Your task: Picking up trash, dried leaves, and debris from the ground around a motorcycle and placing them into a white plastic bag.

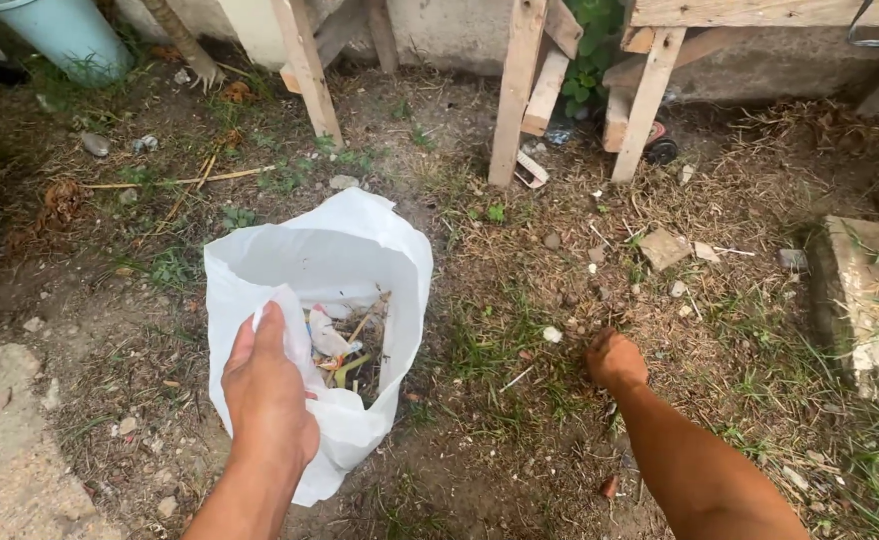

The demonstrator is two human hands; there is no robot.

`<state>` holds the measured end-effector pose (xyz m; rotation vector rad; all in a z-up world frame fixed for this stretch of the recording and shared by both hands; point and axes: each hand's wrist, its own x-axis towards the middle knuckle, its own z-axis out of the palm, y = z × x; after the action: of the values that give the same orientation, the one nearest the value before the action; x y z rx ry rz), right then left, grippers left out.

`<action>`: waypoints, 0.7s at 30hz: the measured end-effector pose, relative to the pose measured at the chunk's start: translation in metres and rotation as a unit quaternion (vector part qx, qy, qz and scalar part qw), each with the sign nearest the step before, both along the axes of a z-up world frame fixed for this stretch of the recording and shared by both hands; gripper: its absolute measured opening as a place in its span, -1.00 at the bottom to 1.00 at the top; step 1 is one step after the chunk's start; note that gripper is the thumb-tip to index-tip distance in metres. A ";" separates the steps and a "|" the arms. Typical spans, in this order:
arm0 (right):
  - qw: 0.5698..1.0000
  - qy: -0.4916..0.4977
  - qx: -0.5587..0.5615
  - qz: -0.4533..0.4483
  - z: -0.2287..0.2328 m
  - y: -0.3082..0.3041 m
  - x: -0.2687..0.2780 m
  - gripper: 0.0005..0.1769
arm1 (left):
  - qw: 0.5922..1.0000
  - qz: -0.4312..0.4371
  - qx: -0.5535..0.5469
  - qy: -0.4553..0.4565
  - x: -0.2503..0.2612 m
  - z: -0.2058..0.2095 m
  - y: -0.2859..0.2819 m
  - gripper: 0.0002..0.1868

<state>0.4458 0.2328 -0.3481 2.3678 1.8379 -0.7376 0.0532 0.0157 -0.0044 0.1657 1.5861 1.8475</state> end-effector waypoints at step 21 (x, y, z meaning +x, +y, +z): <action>0.991 0.092 0.014 0.095 0.047 -0.005 -0.064 -0.90 | 0.999 0.011 0.017 -0.034 -0.018 0.013 -0.008 -0.54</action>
<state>0.3815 0.2276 -0.3016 2.1642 2.1225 -0.9413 0.0350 0.0073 0.0082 0.1001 1.5169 1.8789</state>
